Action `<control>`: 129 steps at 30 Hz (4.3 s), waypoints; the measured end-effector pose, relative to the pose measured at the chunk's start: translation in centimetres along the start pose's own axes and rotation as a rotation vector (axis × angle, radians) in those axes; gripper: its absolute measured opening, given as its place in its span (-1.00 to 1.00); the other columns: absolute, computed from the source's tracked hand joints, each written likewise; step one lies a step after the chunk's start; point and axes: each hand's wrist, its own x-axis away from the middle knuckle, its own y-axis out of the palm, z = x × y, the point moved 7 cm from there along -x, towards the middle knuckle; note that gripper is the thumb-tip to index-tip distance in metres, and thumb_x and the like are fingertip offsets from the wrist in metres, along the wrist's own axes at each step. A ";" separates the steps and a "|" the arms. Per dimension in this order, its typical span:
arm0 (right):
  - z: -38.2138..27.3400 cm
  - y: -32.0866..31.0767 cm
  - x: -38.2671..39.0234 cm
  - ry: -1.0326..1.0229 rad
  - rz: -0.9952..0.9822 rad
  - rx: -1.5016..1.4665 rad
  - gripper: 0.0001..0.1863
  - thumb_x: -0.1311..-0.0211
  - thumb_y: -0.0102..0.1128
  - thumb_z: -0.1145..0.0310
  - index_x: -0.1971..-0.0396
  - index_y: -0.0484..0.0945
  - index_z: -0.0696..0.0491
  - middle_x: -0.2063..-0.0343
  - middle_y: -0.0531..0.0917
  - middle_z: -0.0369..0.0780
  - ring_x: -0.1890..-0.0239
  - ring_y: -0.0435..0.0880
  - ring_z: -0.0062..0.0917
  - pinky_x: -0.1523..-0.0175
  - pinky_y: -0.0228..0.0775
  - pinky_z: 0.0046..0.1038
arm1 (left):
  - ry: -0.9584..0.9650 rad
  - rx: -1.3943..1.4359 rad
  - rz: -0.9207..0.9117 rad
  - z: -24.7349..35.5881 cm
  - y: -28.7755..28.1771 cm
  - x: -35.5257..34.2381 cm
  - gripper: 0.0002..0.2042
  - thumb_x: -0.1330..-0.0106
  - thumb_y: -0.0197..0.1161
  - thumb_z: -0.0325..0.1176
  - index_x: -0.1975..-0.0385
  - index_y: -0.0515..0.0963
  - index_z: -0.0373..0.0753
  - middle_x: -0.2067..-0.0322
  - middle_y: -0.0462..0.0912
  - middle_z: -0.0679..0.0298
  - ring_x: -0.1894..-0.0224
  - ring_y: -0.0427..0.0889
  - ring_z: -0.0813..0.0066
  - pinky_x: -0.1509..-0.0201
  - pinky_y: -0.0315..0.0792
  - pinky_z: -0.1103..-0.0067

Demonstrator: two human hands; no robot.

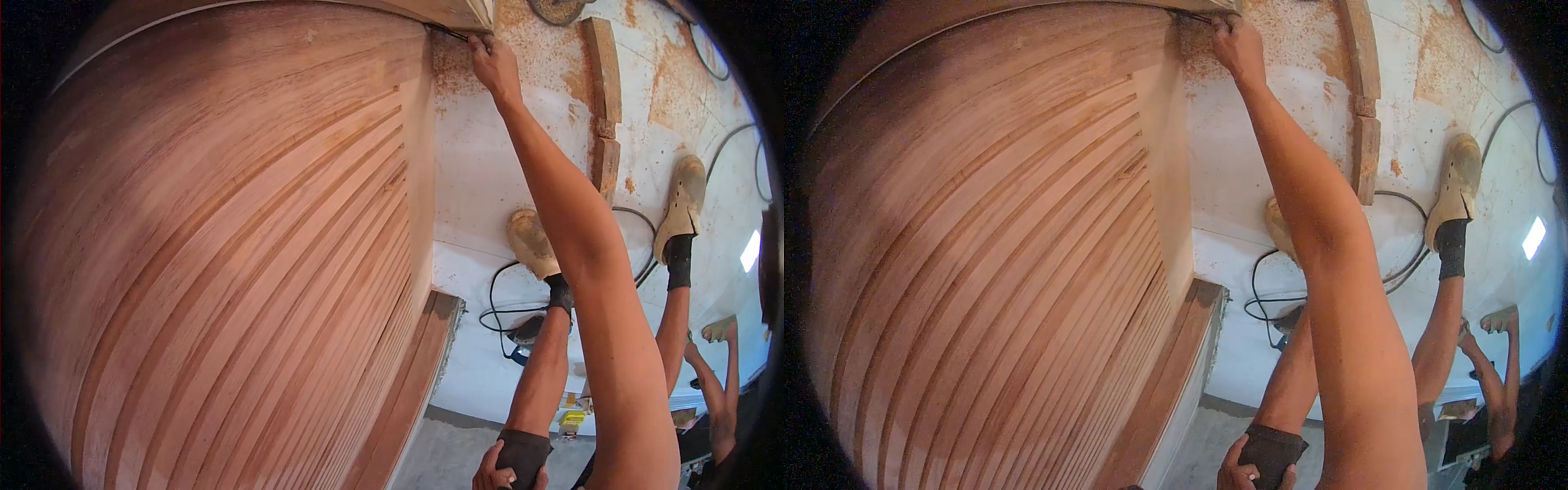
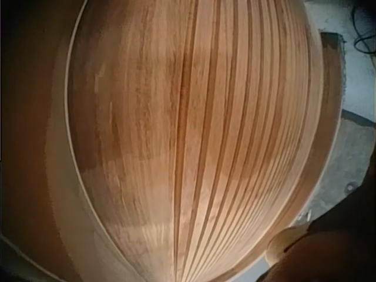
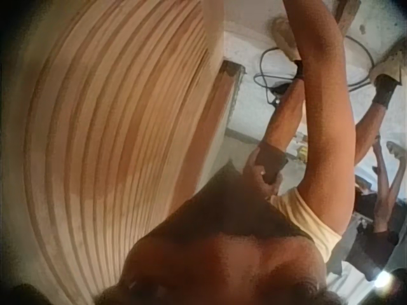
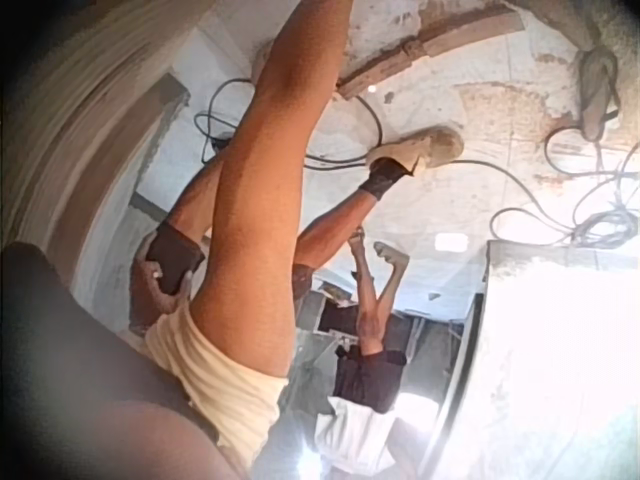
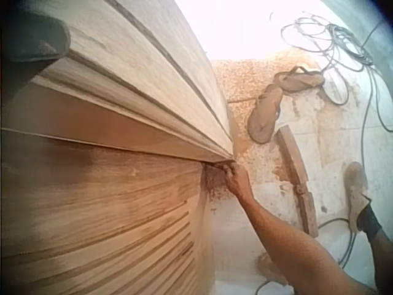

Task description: The person marks the interior of a wooden door frame with a pen and then lifts a slatted wooden door to check its alignment and fit within the frame.

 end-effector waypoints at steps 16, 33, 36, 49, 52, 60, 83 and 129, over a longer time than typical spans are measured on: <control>-0.5 -0.3 0.7 0.111 0.037 0.142 -0.68 -0.21 0.05 0.20 0.30 0.66 0.12 0.38 0.61 0.13 0.23 0.60 0.07 0.11 0.43 -0.10 | 0.062 -0.053 0.068 0.8 -0.7 -0.8 -0.54 0.04 0.43 -0.25 0.37 0.23 -0.28 0.00 0.38 -0.43 0.23 0.54 -0.10 0.13 0.50 0.24; -3.3 -0.5 1.8 0.073 0.129 0.086 -0.70 -0.16 0.07 0.24 0.43 0.66 0.17 0.47 0.62 0.15 0.36 0.61 0.12 0.18 0.46 -0.02 | -0.049 0.011 0.022 -0.5 0.6 1.1 -0.52 0.05 0.42 -0.27 0.30 0.23 -0.26 -0.01 0.41 -0.37 0.09 0.53 -0.21 0.06 0.45 0.17; -3.9 -0.7 1.9 0.043 0.135 0.064 -0.71 -0.16 0.08 0.26 0.42 0.66 0.17 0.47 0.62 0.15 0.36 0.61 0.12 0.18 0.46 -0.03 | -0.108 0.032 0.001 -1.5 1.0 2.4 -0.53 0.05 0.42 -0.27 0.31 0.23 -0.27 -0.02 0.40 -0.38 0.08 0.53 -0.21 0.05 0.45 0.18; -4.4 -0.6 1.8 0.006 0.132 0.129 -0.68 -0.16 0.08 0.28 0.51 0.64 0.26 0.50 0.60 0.17 0.37 0.61 0.11 0.22 0.47 -0.04 | -0.448 0.043 -0.262 -2.6 1.1 2.2 -0.54 0.07 0.42 -0.25 0.34 0.27 -0.29 0.04 0.42 -0.37 0.13 0.54 -0.20 0.06 0.48 0.18; -4.9 -0.5 1.9 0.030 0.120 0.134 -0.69 -0.13 0.09 0.31 0.53 0.62 0.29 0.52 0.59 0.18 0.38 0.61 0.12 0.23 0.48 -0.04 | 0.042 0.057 0.101 -0.8 0.1 0.6 -0.54 0.05 0.42 -0.25 0.33 0.26 -0.28 0.04 0.41 -0.35 0.14 0.54 -0.20 0.08 0.47 0.17; -5.3 -0.7 2.0 0.013 0.141 0.137 -0.68 -0.16 0.07 0.32 0.54 0.63 0.29 0.52 0.59 0.18 0.38 0.61 0.12 0.22 0.47 -0.04 | 0.029 0.042 0.019 0.1 -0.4 -0.8 -0.53 0.02 0.40 -0.27 0.28 0.22 -0.27 -0.02 0.38 -0.37 0.10 0.51 -0.25 0.05 0.44 0.15; -9.7 -3.8 3.3 -0.145 0.132 0.016 -0.77 -0.26 0.06 0.30 0.32 0.62 0.14 0.42 0.59 0.10 0.32 0.55 0.10 0.25 0.41 -0.07 | -0.082 -0.023 0.032 -0.2 1.5 1.7 -0.51 0.05 0.44 -0.30 0.28 0.23 -0.28 -0.03 0.42 -0.34 0.05 0.51 -0.25 0.02 0.43 0.15; -22.4 -47.2 22.0 0.041 -0.193 0.302 -0.82 -0.28 0.04 0.37 0.40 0.49 0.18 0.40 0.59 0.09 0.29 0.56 0.04 0.20 0.37 -0.11 | -0.199 0.259 0.190 -2.1 -7.8 1.8 -0.40 -0.45 -0.19 0.13 0.38 0.45 -0.42 0.35 0.55 -0.14 0.22 0.53 -0.10 0.06 0.33 0.19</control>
